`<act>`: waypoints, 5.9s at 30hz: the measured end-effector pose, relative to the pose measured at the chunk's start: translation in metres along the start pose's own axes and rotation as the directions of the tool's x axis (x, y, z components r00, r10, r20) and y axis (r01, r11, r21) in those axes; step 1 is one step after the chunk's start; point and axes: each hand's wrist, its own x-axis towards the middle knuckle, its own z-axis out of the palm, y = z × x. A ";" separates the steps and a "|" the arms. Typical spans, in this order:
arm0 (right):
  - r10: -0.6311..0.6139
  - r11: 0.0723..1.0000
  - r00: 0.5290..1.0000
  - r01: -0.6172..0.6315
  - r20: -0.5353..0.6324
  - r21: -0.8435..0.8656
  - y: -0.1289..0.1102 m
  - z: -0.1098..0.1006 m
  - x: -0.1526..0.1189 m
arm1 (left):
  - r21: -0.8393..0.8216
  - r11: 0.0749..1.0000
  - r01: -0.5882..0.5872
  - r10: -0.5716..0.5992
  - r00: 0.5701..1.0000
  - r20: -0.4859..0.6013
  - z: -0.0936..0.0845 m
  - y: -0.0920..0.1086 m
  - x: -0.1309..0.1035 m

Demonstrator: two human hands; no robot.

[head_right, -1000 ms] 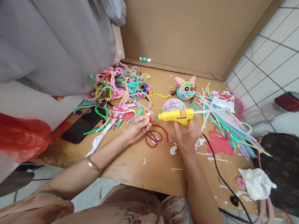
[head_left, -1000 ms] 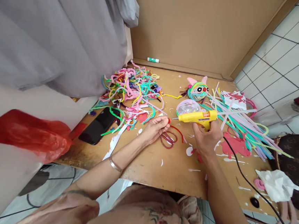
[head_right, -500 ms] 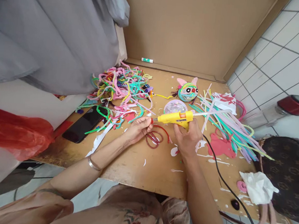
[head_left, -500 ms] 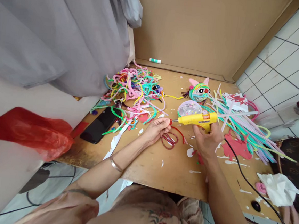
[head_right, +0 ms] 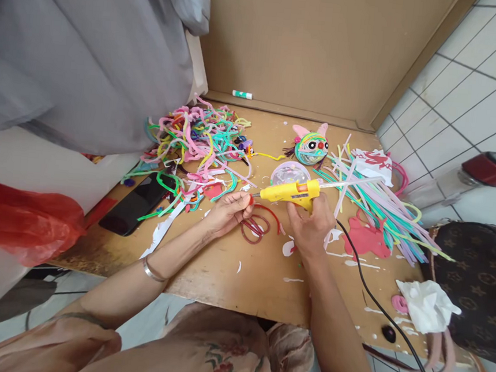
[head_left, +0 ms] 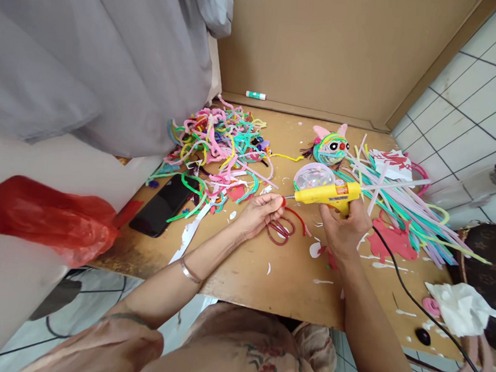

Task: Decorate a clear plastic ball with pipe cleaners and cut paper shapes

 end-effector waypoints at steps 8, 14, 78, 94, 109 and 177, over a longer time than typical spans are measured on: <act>-0.003 1.000 1.000 0.003 0.024 -0.007 0.002 -0.001 0.001 | 0.028 1.000 -0.003 0.002 1.000 0.024 -0.001 -0.001 0.000; -0.037 0.999 0.999 0.037 0.002 0.023 -0.002 -0.004 0.004 | 0.016 1.000 0.003 -0.003 1.000 0.019 -0.003 -0.002 0.001; 0.219 0.971 0.973 -0.224 0.066 0.079 0.009 -0.014 0.019 | 0.045 0.997 0.056 -0.057 0.998 0.019 0.000 0.000 -0.001; 0.529 0.754 0.832 -0.551 -0.166 -0.357 0.111 0.000 -0.001 | -0.023 0.999 0.040 -0.040 0.999 0.007 0.001 0.003 -0.001; 0.075 0.937 0.982 -0.128 0.172 0.325 -0.033 -0.008 0.017 | 0.069 0.998 -0.009 0.005 0.999 0.054 0.004 0.007 -0.004; -0.178 0.872 0.959 0.049 0.221 0.487 -0.056 0.010 -0.011 | 0.196 0.978 -0.078 0.069 0.996 0.049 0.004 0.006 -0.004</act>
